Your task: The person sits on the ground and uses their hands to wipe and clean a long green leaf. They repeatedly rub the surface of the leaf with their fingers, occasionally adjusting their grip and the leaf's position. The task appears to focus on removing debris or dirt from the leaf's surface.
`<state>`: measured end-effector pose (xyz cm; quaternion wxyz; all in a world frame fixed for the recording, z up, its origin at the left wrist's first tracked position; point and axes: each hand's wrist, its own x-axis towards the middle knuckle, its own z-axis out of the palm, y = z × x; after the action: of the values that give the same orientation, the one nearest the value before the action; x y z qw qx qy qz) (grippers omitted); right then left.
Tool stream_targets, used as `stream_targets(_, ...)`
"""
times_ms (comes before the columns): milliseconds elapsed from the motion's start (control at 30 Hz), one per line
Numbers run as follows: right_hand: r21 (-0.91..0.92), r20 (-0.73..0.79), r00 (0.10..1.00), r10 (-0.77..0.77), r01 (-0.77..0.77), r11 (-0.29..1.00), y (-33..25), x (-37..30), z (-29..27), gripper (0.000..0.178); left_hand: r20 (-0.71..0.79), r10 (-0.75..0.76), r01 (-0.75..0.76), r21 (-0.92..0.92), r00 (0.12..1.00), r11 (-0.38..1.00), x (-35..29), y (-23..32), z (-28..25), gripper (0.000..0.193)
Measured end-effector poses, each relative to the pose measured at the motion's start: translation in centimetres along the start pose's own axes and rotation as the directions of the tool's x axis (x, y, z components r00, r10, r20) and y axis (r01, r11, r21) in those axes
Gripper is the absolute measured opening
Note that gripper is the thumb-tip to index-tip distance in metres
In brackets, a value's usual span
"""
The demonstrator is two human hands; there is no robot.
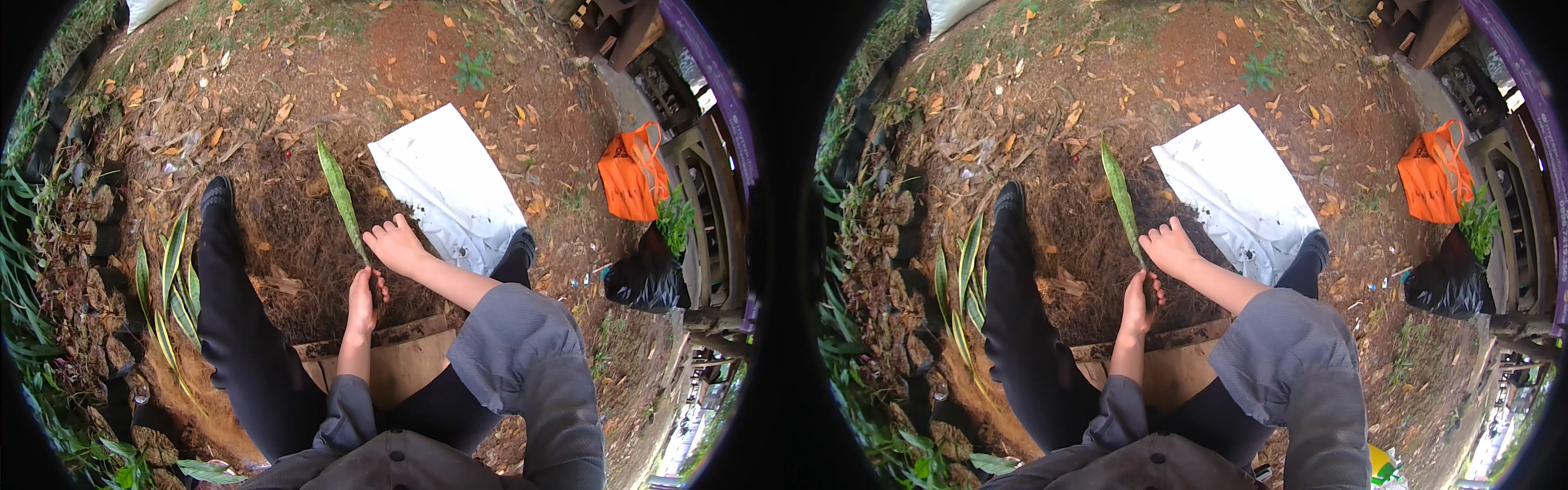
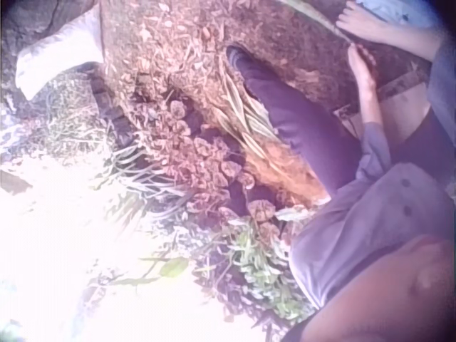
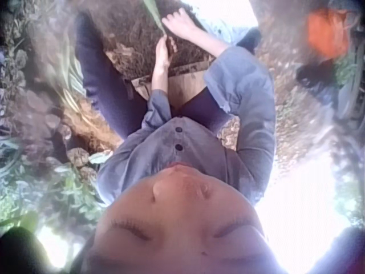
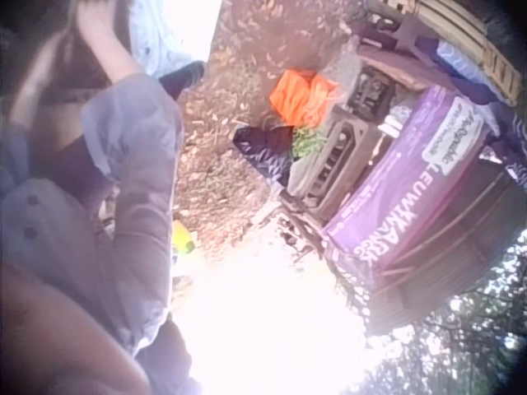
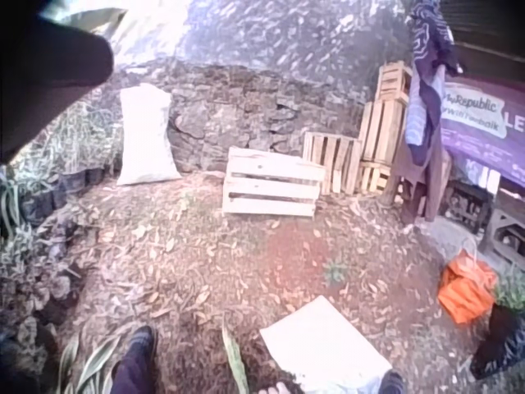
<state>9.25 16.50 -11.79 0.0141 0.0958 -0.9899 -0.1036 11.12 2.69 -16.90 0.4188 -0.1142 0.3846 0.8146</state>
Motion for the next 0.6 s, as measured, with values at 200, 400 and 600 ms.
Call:
stream_targets(200, 0.004, -0.036, 0.999, -0.019, 0.019, 1.000, -1.1, -1.0, -1.6, 0.018, 0.001, -0.029, 0.029, -0.027, 1.000, 0.999, -0.5, -0.1, 1.0, 0.026)
stream_targets(400, 0.010, -0.063, 0.998, -0.005, 0.005, 1.000, -0.8, -2.2, -3.4, 0.020, 0.009, -0.051, 0.051, -0.017, 0.999, 0.999, -1.4, 0.7, 1.7, 0.032)
stream_targets(600, 0.556, 0.207, 0.925, 0.319, -0.380, 0.740, 1.1, -4.8, -4.4, 0.024, 0.158, -0.092, 0.125, -0.212, 0.983, 0.969, -2.2, 0.1, 1.9, 0.040)
